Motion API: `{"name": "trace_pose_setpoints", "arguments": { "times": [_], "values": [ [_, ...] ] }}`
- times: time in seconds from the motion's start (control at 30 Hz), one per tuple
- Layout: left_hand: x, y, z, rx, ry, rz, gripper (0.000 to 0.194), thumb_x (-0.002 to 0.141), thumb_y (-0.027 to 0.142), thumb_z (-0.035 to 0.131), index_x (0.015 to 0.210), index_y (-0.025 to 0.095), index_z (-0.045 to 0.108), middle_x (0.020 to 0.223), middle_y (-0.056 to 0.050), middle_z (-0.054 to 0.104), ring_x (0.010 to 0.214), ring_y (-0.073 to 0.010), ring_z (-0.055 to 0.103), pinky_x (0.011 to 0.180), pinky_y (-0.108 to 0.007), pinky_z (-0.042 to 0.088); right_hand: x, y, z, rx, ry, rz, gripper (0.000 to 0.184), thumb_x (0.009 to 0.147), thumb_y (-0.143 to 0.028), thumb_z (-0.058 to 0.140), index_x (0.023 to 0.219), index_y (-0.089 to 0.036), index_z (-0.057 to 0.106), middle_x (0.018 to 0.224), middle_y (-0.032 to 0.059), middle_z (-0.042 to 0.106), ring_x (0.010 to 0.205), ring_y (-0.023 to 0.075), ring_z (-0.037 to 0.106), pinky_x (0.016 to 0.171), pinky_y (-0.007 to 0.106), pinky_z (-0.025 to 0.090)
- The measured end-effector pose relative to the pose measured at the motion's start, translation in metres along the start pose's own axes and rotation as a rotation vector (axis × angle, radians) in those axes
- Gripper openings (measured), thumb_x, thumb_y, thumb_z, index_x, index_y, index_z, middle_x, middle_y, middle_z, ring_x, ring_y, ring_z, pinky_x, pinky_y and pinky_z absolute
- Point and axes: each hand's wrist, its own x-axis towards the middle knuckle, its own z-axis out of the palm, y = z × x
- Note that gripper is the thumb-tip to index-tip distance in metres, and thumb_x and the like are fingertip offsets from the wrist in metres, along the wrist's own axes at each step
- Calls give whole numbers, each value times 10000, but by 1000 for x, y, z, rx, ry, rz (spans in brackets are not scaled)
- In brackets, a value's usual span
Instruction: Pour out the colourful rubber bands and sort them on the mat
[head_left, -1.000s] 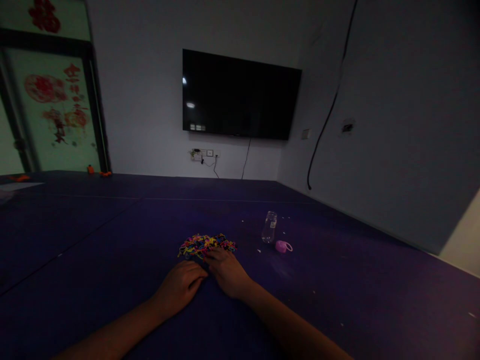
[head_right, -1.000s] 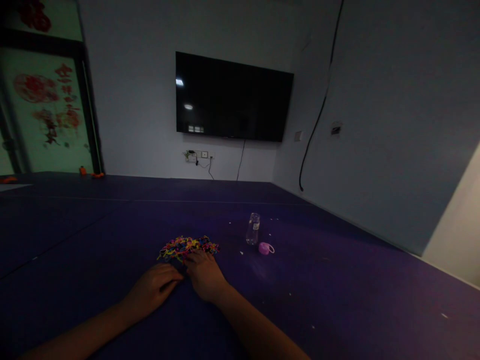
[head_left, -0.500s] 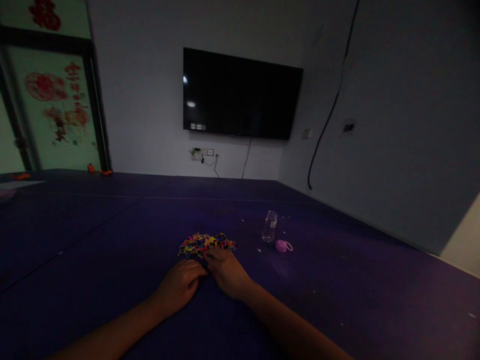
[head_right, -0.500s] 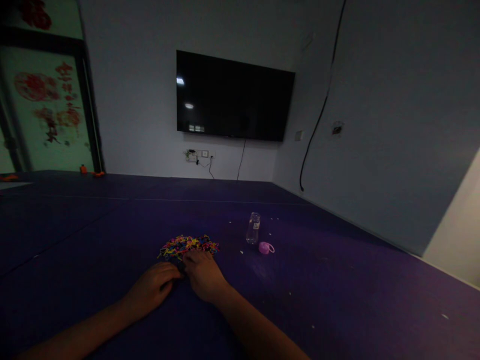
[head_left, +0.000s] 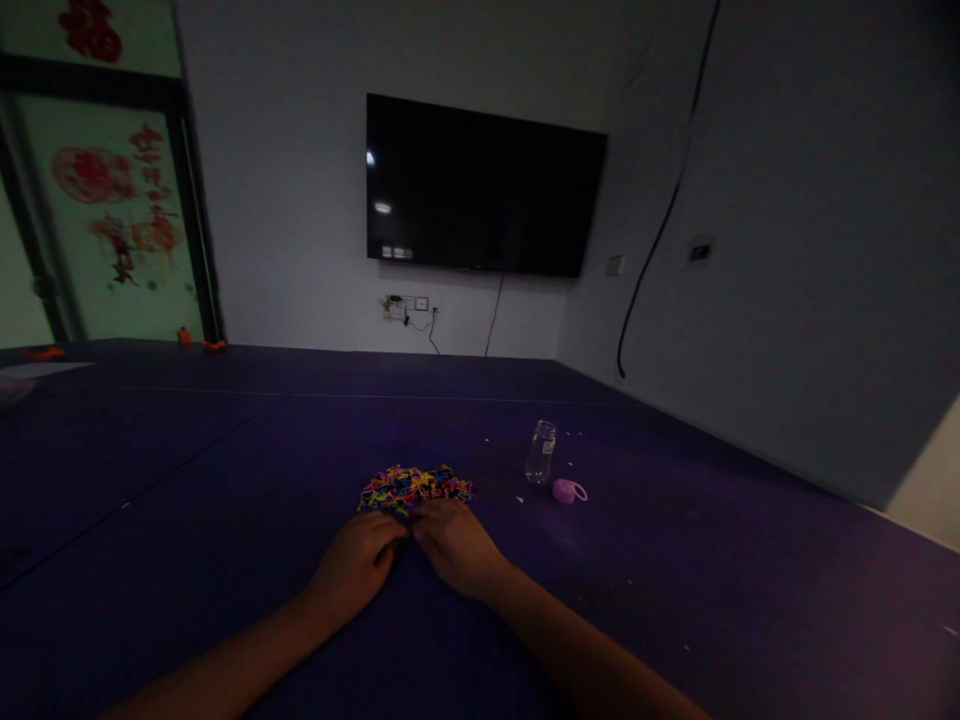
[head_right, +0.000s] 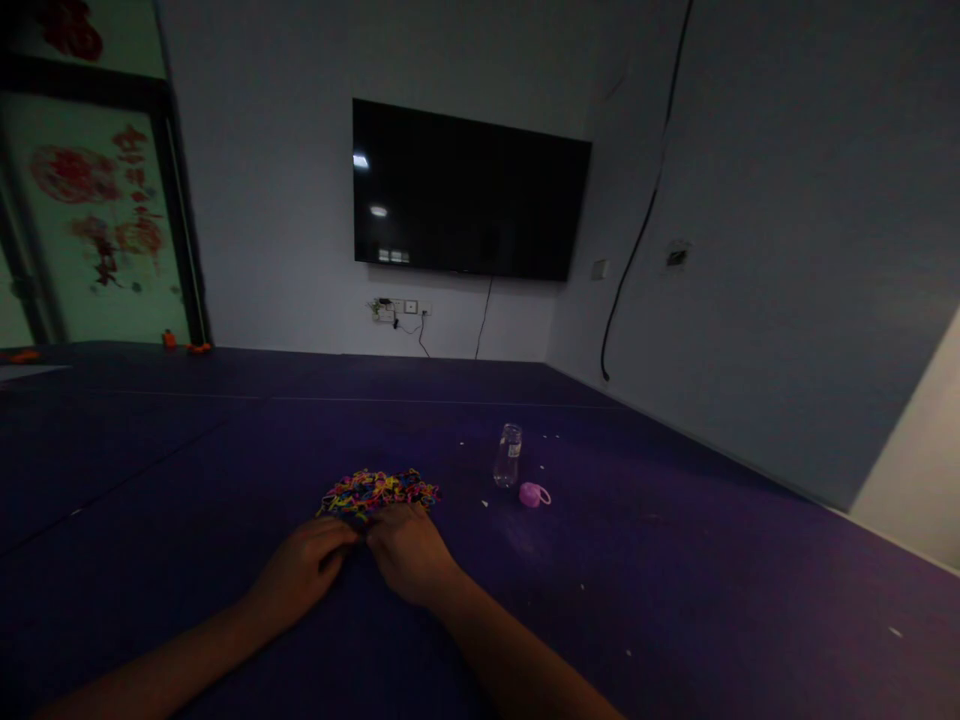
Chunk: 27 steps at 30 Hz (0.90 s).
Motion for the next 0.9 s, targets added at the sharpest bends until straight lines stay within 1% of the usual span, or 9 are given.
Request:
{"name": "trace_pose_setpoints", "arguments": {
  "times": [0.1, 0.27, 0.37, 0.43, 0.53, 0.67, 0.8, 0.9],
  "values": [
    [1, -4, 0, -17, 36, -74, 306, 718, 17, 482, 858, 203, 680, 855, -29, 702, 812, -183, 639, 769, -332, 514, 0, 2, 3, 13, -1, -9, 244, 917, -175, 412, 974, -170, 649, 1057, 70, 651, 1021, 185, 557, 920, 332, 384],
    [2, -7, 1, -29, 4, -118, 309, 710, -3, 502, 840, 203, 692, 866, -31, 707, 833, -189, 644, 784, -335, 513, 0, 2, 3, -9, -27, 46, 232, 896, -153, 424, 983, -155, 640, 1018, 83, 648, 993, 198, 567, 894, 329, 399],
    [3, -6, 1, -55, 9, -122, 306, 712, -10, 499, 827, 198, 691, 844, -30, 706, 821, -188, 647, 775, -331, 516, 0, 1, 2, -12, -17, 94, 236, 887, -149, 438, 1042, -150, 615, 1093, 98, 620, 1028, 211, 553, 908, 339, 398],
    [3, -5, 1, -86, 28, -122, 282, 743, 7, 490, 809, 194, 689, 826, -31, 704, 809, -183, 650, 767, -321, 519, -1, 1, 1, 3, 5, 100, 265, 893, -155, 431, 1106, -156, 589, 1155, 102, 593, 1054, 209, 541, 917, 341, 399],
    [4, -5, -1, -119, 54, -127, 258, 789, 52, 475, 786, 195, 690, 807, -34, 703, 782, -179, 656, 742, -309, 526, -1, 0, -1, 50, 7, 17, 296, 897, -176, 445, 1171, -174, 557, 1203, 84, 576, 1088, 192, 523, 938, 323, 391],
    [4, -4, -3, -149, 98, -154, 260, 785, 65, 468, 796, 196, 692, 807, -32, 709, 759, -177, 664, 718, -306, 534, 1, -2, -4, 61, -59, -108, 276, 868, -187, 497, 1128, -164, 584, 1209, 75, 584, 1122, 189, 505, 965, 317, 377],
    [6, -6, -4, -180, 143, -200, 229, 780, 100, 481, 776, 195, 689, 782, -23, 712, 716, -174, 669, 702, -305, 542, 1, -4, -8, 70, -90, -132, 297, 890, -188, 457, 1156, -137, 577, 1226, 94, 580, 1151, 196, 492, 981, 322, 366],
    [6, -8, -4, -192, 141, -233, 218, 779, 127, 486, 785, 197, 692, 785, -20, 718, 719, -179, 672, 706, -315, 544, 0, -5, -7, 58, -88, -100, 317, 904, -196, 428, 1182, -138, 571, 1269, 103, 555, 1208, 212, 452, 1013, 347, 336]
  ]
}}
